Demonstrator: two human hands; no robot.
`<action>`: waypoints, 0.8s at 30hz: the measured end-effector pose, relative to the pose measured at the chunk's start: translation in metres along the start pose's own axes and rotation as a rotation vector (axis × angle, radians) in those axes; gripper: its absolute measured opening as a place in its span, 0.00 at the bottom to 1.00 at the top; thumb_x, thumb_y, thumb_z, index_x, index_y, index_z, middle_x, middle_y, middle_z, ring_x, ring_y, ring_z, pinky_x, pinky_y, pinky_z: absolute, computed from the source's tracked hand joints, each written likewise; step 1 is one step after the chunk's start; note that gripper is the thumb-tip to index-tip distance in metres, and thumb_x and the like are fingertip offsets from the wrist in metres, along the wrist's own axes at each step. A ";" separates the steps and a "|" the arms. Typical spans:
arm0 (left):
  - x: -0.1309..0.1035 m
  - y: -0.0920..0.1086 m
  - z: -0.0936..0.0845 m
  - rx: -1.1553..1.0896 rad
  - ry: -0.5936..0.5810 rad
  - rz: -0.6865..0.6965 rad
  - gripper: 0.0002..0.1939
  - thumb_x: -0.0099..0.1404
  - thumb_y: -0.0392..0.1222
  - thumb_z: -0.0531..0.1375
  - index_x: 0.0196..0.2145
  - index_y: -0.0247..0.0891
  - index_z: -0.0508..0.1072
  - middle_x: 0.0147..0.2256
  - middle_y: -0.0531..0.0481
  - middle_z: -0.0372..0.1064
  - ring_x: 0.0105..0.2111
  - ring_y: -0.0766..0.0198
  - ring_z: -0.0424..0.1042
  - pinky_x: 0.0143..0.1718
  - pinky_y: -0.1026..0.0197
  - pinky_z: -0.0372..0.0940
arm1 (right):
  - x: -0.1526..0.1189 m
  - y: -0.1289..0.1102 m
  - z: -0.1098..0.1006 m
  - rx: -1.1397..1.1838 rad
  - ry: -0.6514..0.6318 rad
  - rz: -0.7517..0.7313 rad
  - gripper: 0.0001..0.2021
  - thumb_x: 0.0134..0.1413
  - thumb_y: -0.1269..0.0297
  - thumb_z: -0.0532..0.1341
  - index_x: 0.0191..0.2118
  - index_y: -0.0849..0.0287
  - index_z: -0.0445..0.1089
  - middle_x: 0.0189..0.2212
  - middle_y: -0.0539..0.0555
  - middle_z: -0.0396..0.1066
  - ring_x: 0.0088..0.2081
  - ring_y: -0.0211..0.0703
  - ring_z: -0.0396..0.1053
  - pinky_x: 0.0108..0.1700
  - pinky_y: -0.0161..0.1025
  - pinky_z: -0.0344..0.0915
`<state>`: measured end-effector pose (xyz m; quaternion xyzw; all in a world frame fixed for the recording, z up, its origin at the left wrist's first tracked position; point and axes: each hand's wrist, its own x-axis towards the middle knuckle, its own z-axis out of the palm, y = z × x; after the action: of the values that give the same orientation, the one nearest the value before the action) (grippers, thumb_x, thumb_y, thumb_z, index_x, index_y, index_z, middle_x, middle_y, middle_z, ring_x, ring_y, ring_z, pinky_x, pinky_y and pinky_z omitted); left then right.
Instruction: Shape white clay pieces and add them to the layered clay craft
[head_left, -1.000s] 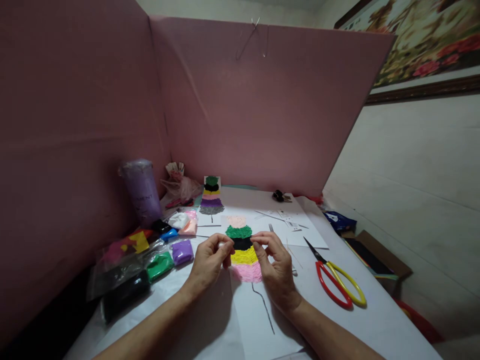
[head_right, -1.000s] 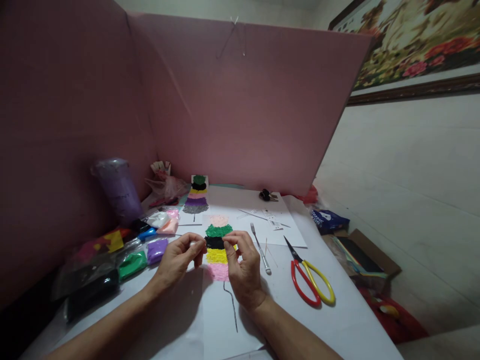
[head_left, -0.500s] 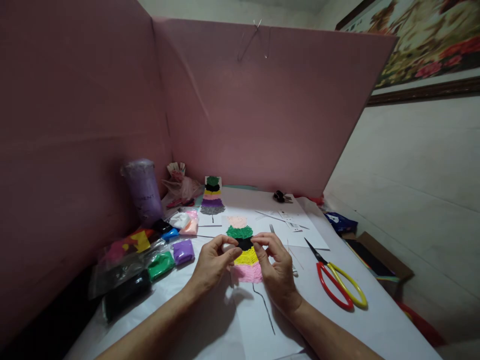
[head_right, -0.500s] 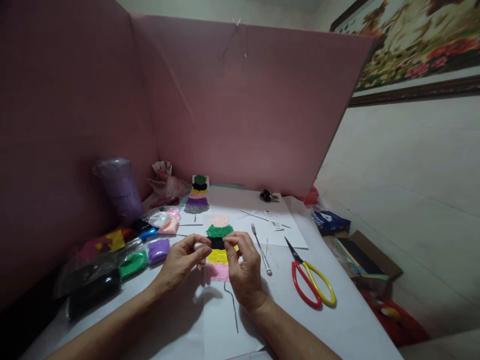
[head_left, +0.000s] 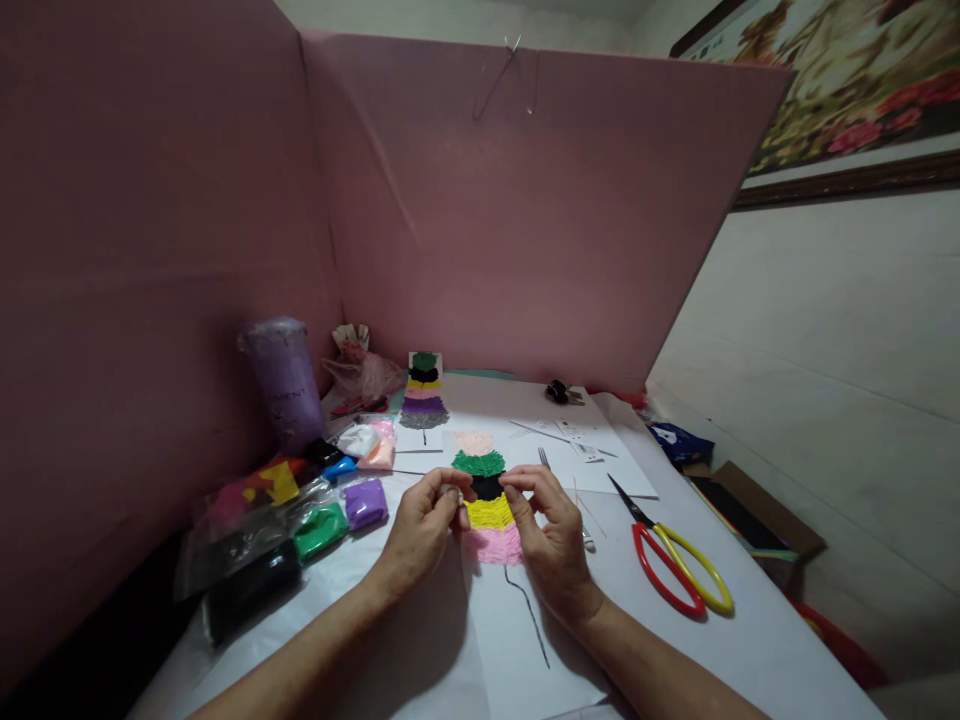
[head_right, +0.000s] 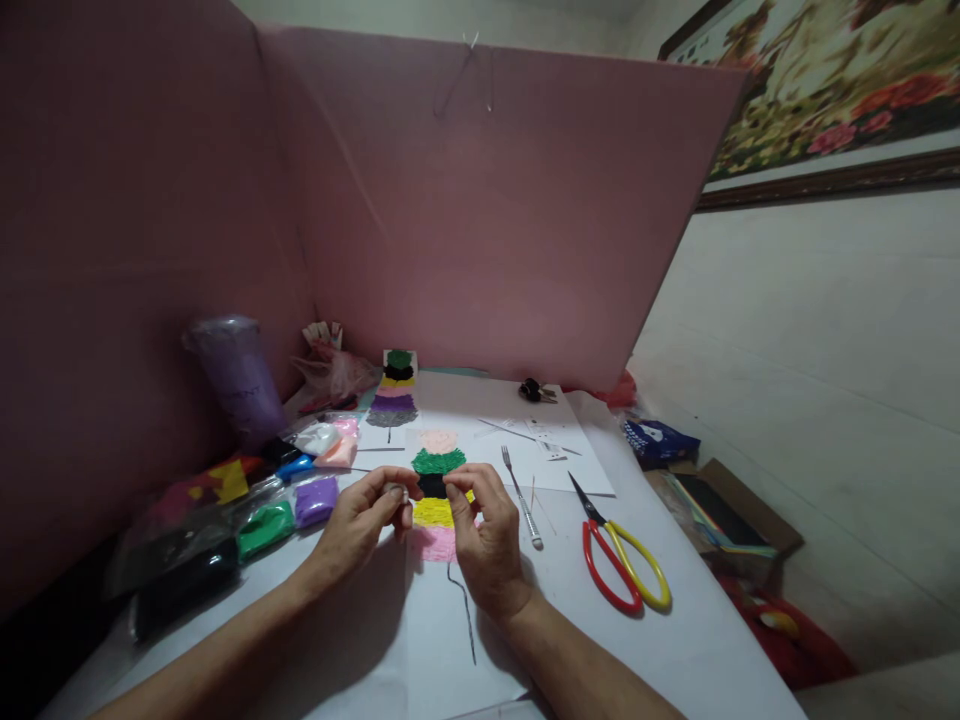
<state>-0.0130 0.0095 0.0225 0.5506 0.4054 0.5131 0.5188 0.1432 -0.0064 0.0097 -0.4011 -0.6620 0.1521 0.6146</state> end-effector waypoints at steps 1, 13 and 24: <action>0.000 0.000 0.000 -0.005 -0.002 -0.005 0.09 0.59 0.41 0.56 0.35 0.33 0.70 0.23 0.53 0.67 0.19 0.70 0.64 0.22 0.65 0.62 | 0.000 0.000 0.000 0.000 -0.001 0.003 0.06 0.60 0.72 0.57 0.36 0.56 0.70 0.36 0.53 0.68 0.39 0.42 0.68 0.33 0.36 0.62; 0.000 -0.002 0.001 -0.021 -0.001 0.029 0.17 0.54 0.42 0.64 0.40 0.34 0.67 0.29 0.53 0.70 0.21 0.69 0.68 0.24 0.65 0.64 | 0.000 0.001 0.001 0.001 -0.014 0.017 0.06 0.60 0.72 0.57 0.36 0.56 0.70 0.36 0.53 0.69 0.39 0.42 0.68 0.32 0.36 0.62; -0.004 0.004 0.004 -0.009 -0.035 0.009 0.16 0.63 0.53 0.54 0.35 0.35 0.66 0.22 0.58 0.62 0.13 0.74 0.58 0.14 0.68 0.52 | 0.001 0.000 0.000 -0.012 -0.018 0.006 0.05 0.60 0.70 0.57 0.36 0.56 0.70 0.35 0.54 0.69 0.38 0.43 0.68 0.31 0.37 0.63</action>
<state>-0.0098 0.0047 0.0267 0.5589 0.3914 0.5075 0.5262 0.1430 -0.0062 0.0104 -0.4055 -0.6671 0.1536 0.6057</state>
